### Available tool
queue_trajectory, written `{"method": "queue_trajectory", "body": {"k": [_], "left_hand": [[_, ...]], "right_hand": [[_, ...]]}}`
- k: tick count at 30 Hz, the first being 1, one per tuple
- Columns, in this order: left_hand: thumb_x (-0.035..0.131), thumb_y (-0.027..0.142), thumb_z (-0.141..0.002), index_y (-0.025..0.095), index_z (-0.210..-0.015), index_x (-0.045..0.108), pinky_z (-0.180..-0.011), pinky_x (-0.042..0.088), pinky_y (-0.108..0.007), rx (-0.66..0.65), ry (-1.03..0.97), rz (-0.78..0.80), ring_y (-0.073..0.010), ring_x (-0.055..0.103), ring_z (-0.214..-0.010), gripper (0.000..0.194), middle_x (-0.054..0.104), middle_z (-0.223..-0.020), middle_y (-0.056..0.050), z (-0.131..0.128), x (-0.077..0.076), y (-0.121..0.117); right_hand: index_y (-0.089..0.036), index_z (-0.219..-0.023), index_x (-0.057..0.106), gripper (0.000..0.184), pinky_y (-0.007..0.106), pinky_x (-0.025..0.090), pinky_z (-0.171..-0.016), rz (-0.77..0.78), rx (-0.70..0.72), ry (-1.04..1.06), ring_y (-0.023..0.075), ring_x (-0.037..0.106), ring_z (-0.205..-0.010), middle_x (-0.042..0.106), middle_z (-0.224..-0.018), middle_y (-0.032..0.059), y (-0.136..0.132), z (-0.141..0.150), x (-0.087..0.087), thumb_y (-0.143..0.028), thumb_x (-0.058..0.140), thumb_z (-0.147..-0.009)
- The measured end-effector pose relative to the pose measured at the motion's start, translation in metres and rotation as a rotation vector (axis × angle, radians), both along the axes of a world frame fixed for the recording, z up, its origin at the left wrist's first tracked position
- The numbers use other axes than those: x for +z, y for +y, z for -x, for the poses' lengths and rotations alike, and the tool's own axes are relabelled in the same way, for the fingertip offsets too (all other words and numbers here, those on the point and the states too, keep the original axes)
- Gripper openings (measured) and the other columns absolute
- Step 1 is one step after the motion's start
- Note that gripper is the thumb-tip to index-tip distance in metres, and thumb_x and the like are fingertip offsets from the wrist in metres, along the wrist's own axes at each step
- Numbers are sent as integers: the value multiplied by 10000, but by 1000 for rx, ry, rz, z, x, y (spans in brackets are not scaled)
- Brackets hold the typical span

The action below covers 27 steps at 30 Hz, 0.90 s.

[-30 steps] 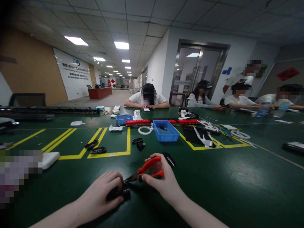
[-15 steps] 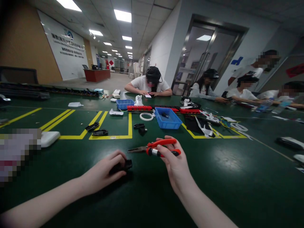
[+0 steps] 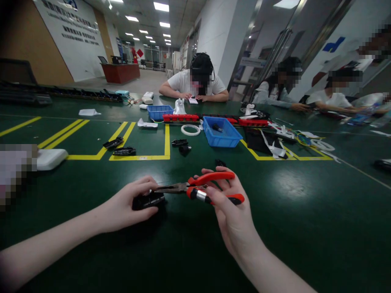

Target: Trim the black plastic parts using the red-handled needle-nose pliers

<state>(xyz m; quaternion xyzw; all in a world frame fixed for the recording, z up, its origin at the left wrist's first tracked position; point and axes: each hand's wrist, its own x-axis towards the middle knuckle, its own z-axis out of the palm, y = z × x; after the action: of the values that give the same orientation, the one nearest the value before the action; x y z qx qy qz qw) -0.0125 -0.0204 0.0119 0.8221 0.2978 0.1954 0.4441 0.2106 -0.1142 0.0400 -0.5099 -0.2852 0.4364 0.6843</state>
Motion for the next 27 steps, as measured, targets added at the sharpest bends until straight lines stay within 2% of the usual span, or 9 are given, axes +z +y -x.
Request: {"method": "queue_trajectory", "body": {"k": [2,5,7,10,13,18,21,27], "left_hand": [[659,245,-826,209,-1114,658,-835,487,-332,-12,8,0,-186,592,-931,290,600,-1097,-38,0,0,0],[662,239,-822,213,-1174,650,-857,487,-335,-27,11,21,-198,609,-958,353,649,-1081,-37,-1,2,1],[665,240,-822,214,-1209,644,-859,490,-327,-45,18,79,-199,623,-960,389,678,-1080,-34,-1,3,2],[673,234,-824,222,-1246,640,-800,504,-289,-106,33,179,-177,644,-883,424,704,-1041,-18,-2,4,4],[681,235,-821,234,-1276,634,-707,505,-253,-153,44,239,-155,647,-776,457,715,-955,-3,-3,4,5],[686,300,-835,227,-1319,613,-793,528,-274,-142,17,236,-199,671,-919,495,721,-1074,-39,-4,4,6],[680,298,-840,217,-1324,609,-759,533,-259,-164,13,233,-191,675,-881,495,729,-1044,-41,-3,4,6],[674,282,-837,231,-1299,624,-722,532,-248,-176,-16,247,-173,672,-821,468,730,-1032,-30,-2,3,7]], "right_hand": [[-263,-1123,603,520,436,521,-993,68,8,71,246,692,-1060,720,-1135,29,-1,1,1,-292,835,-659],[-207,-1119,614,500,340,582,-907,230,11,235,230,701,-1049,732,-1125,64,-1,3,1,-231,824,-666],[-183,-1116,626,488,277,606,-836,311,-20,314,216,714,-1015,734,-1131,81,0,4,2,-173,806,-663],[-175,-1084,652,435,246,621,-774,365,-108,358,217,728,-974,734,-1137,87,3,3,2,-134,770,-668],[-181,-1085,660,466,249,626,-770,372,-127,364,231,726,-983,725,-1167,89,3,0,3,-127,784,-639],[-221,-1177,628,559,274,606,-848,358,-52,272,244,689,-1080,714,-1200,72,-1,0,1,-230,831,-656],[-240,-1194,622,587,281,590,-881,345,-22,225,255,664,-1130,714,-1203,73,-1,0,-2,-306,845,-655],[-259,-1114,667,493,375,583,-924,326,3,210,291,667,-1122,707,-1219,76,0,-4,-11,-332,844,-660]]}}
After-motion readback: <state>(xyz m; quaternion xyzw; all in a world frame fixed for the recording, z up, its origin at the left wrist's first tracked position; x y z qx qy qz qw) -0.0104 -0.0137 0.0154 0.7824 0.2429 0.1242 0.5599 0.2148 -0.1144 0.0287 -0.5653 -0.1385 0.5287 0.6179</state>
